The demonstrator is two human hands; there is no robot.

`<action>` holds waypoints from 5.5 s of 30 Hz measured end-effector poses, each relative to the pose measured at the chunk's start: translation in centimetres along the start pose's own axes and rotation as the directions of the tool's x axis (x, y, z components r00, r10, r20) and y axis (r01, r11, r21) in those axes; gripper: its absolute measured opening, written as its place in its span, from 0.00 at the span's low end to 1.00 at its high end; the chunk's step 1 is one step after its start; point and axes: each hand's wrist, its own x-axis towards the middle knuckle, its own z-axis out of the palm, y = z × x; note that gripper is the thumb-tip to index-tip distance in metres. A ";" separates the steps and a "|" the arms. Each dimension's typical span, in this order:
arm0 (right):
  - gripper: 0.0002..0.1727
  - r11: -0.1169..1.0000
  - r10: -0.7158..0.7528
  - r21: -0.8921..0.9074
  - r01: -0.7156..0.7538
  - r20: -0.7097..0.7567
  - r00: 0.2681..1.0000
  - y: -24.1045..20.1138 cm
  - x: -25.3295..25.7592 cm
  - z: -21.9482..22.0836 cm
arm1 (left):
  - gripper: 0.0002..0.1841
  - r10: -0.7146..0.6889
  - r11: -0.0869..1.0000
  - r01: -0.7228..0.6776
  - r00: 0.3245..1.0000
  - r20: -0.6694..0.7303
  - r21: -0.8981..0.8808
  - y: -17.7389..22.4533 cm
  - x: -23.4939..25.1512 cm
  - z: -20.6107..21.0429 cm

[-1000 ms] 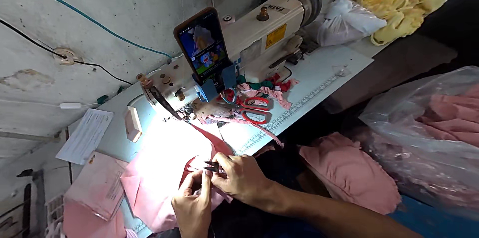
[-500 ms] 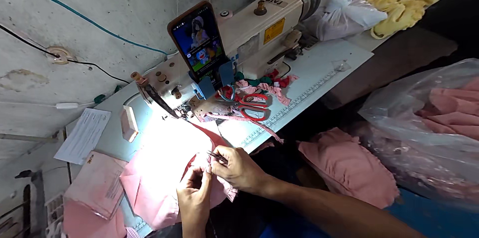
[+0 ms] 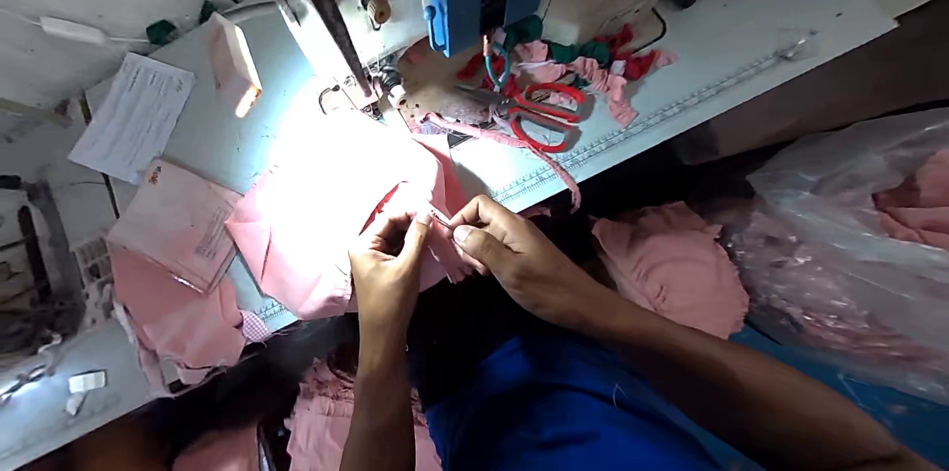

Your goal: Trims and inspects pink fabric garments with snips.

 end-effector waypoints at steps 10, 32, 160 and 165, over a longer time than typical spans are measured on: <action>0.10 0.959 -0.015 -0.282 -0.036 -0.179 0.984 0.9 0.0 0.9 | 0.04 0.028 0.998 -0.030 0.999 -0.042 -0.060 -0.1 -0.7 0.9; 0.11 0.853 0.154 0.509 -0.117 -0.031 0.988 2.1 1.5 1.2 | 0.03 0.029 0.995 -0.035 0.998 -0.059 -0.097 -0.7 -0.7 1.6; 0.08 0.876 0.160 0.469 -0.110 -0.069 0.985 1.3 1.9 2.1 | 0.06 0.203 0.940 -0.171 0.976 -0.082 0.294 -0.1 -1.0 1.1; 0.09 0.819 0.208 0.547 -0.170 -0.007 0.978 1.1 2.1 1.9 | 0.06 0.203 0.948 -0.176 0.976 -0.078 0.264 -0.3 -0.8 1.0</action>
